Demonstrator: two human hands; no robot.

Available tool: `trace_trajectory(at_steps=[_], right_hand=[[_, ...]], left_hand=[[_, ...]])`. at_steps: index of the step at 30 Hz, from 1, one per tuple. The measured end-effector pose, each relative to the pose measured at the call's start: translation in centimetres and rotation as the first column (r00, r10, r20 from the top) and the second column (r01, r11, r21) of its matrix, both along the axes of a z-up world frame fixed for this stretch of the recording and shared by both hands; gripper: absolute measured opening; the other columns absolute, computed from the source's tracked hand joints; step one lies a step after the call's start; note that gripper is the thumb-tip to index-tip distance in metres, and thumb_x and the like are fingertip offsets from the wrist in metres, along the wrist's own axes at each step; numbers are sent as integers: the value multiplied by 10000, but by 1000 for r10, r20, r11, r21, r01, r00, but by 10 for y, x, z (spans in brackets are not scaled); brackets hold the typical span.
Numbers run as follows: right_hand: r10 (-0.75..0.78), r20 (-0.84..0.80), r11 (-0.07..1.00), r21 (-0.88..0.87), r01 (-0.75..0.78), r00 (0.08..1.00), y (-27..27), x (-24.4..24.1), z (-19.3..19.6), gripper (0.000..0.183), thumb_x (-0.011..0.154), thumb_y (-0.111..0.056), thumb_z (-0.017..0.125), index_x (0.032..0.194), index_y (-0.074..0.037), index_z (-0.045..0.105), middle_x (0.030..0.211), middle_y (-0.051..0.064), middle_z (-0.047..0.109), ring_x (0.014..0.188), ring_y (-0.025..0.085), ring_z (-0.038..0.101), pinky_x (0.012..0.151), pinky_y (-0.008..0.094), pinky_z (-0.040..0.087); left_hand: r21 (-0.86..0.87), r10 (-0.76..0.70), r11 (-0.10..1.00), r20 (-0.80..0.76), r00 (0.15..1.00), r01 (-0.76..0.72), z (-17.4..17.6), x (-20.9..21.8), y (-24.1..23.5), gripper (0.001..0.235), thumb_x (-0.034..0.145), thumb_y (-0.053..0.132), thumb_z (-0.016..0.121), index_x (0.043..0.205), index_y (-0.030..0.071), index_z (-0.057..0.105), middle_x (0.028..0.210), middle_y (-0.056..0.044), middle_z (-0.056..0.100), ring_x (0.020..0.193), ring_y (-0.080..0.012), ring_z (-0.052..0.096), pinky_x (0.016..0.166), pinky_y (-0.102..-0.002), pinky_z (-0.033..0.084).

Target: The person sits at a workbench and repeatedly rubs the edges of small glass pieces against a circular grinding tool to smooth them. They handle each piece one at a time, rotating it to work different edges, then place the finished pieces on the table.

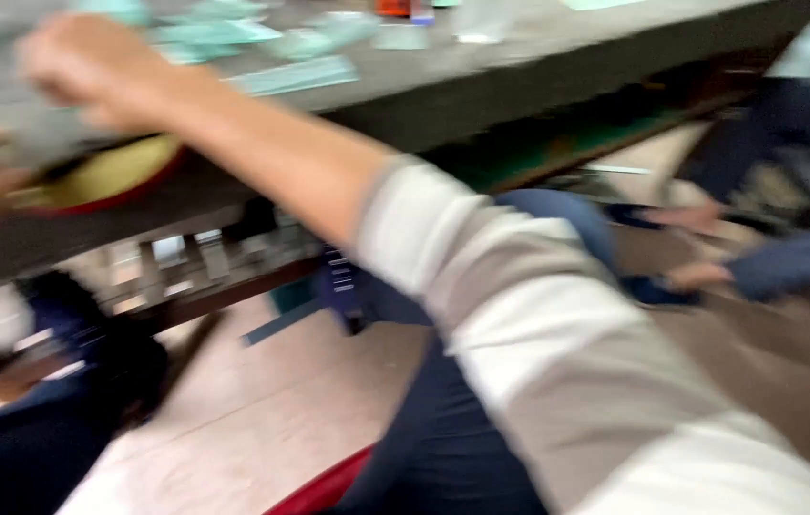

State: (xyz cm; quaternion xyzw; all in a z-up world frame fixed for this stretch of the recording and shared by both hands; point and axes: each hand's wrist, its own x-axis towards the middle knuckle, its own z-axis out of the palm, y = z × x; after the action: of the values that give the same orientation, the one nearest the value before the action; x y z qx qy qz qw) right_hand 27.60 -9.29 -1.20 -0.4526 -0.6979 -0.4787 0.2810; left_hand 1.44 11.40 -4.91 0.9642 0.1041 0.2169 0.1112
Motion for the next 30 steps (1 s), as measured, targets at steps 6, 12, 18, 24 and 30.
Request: trace_trajectory(at_steps=[6, 12, 18, 24, 30], right_hand=[[-299, -114, 827, -527, 197, 948, -60, -64, 66, 281, 655, 26, 715, 803, -213, 696, 822, 12, 744, 711, 339, 718, 516, 515, 462], [-457, -224, 749, -618, 237, 861, -88, -102, 80, 262, 856, 142, 771, 806, -115, 759, 721, 20, 702, 593, 156, 588, 520, 342, 469], [-413, -300, 717, -689, 104, 860, -96, -127, 97, 263, 873, 50, 797, 1037, -132, 892, 966, 72, 854, 848, 190, 783, 708, 337, 656], [-376, -295, 703, -708, 63, 878, -100, -120, 98, 220, 917, 19, 802, 1047, -126, 905, 956, 78, 853, 839, 184, 776, 699, 328, 650], [-345, -233, 763, -634, 128, 909, -94, -110, 92, 262, 890, -38, 774, 1067, -183, 903, 955, -8, 861, 860, 168, 791, 832, 417, 614]], left_hand=[[59, 118, 991, 45, 992, -120, 43, -10, -69, 407, 917, 357, 902, 1304, 232, 880, 870, -12, 820, 808, -190, 742, 754, -392, 505], [-165, 246, 954, -47, 968, -251, 76, -27, -125, 520, 902, 251, 946, 1400, 210, 803, 1010, -20, 830, 896, -210, 752, 908, -388, 615], [-256, 279, 913, -177, 944, -318, 99, -40, -157, 336, 975, 180, 867, 1285, 306, 835, 1042, -11, 813, 835, -167, 693, 774, -341, 636], [-297, 284, 896, -186, 941, -329, 101, -44, -162, 331, 971, 167, 866, 1237, 362, 854, 971, 37, 748, 806, -141, 619, 723, -313, 588], [-288, 278, 907, -141, 950, -308, 96, -40, -154, 415, 956, 142, 874, 1349, 261, 810, 915, 29, 781, 758, -128, 661, 783, -306, 648]])
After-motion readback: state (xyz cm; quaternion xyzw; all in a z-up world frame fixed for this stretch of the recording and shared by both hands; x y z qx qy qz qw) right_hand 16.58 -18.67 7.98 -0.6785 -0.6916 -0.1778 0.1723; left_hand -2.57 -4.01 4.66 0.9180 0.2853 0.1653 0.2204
